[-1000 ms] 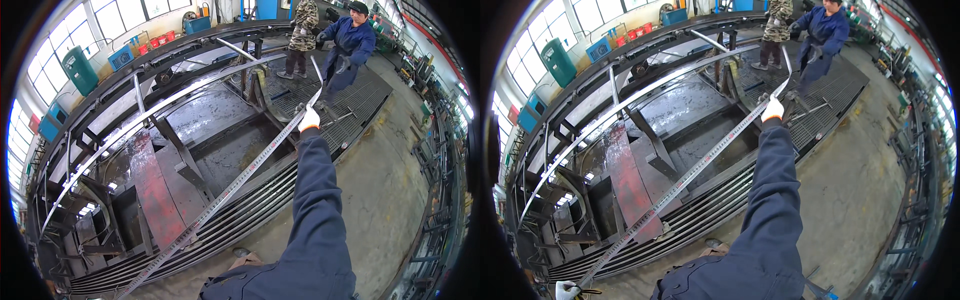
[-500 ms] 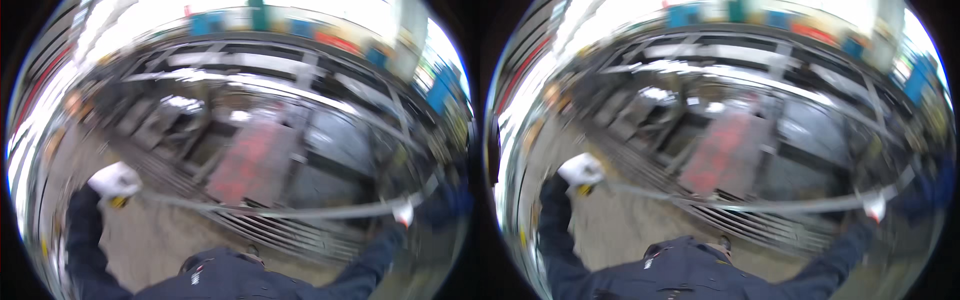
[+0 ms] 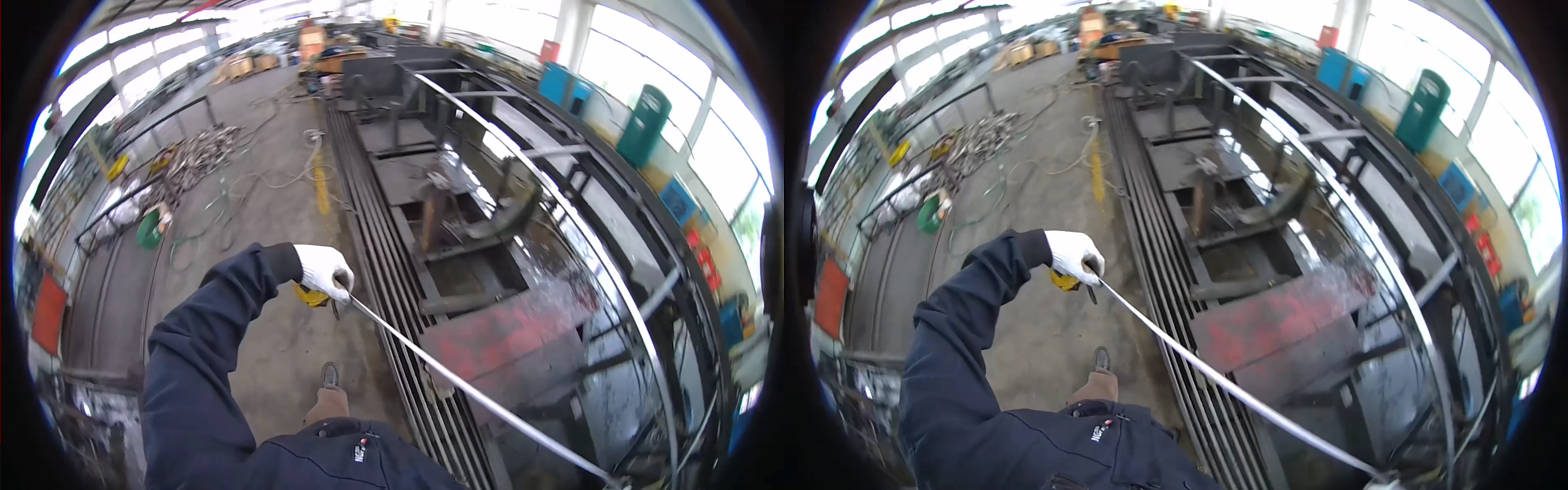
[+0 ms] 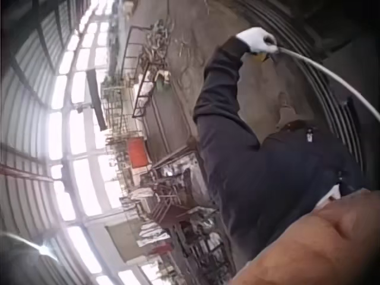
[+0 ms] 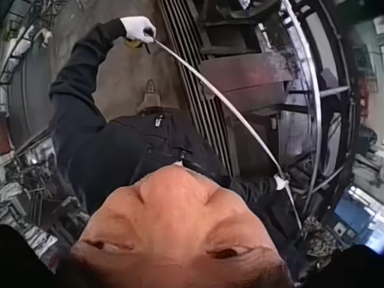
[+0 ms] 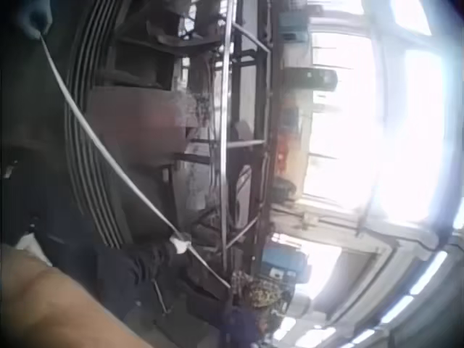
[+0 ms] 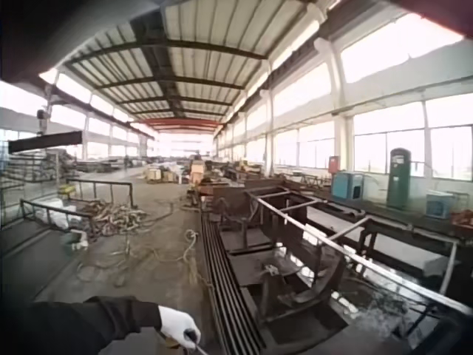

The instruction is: Measuring a curved metal component with a tape measure, interacting with a machine control panel, and moving parts with coworkers.

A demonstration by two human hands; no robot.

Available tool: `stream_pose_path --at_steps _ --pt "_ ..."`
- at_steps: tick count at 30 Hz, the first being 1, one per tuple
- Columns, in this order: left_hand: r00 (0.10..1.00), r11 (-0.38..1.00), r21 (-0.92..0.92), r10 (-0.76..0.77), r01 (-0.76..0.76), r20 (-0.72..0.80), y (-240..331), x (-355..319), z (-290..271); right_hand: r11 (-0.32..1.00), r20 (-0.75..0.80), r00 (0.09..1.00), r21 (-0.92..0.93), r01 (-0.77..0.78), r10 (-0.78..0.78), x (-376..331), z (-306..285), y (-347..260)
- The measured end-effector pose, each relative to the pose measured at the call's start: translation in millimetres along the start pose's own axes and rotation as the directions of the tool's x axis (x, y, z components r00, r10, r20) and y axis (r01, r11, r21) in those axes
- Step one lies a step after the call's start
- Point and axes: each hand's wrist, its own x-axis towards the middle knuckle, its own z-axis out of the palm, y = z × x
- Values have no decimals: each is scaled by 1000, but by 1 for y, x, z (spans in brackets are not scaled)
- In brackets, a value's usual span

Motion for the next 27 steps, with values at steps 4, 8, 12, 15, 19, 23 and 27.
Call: stream_pose_path --at_steps 4,8,12,15,19,23,27 --pt "997 997 -11 -73 73 4 -126 3 -46 869 272 914 318 -380 300 -62 -13 -135" --pt "996 998 31 -48 50 -81 -260 -10 -123 655 777 592 -564 503 215 -87 -96 -460" --pt "983 994 81 -62 77 -175 -411 -38 -218 618 752 642 -578 533 149 -101 -55 -615" --pt "975 989 128 -38 68 -220 -500 -26 -299 831 396 844 -547 -100 362 -137 11 -657" --pt "957 992 126 13 25 -288 -595 2 -390 903 300 871 -311 -297 390 -162 110 -725" --pt "969 992 118 -22 52 -245 -703 74 -468 924 300 888 -266 -273 349 -203 188 -846" --pt "973 995 89 -26 47 -228 -851 145 -553 913 430 885 263 -312 178 -221 288 -993"
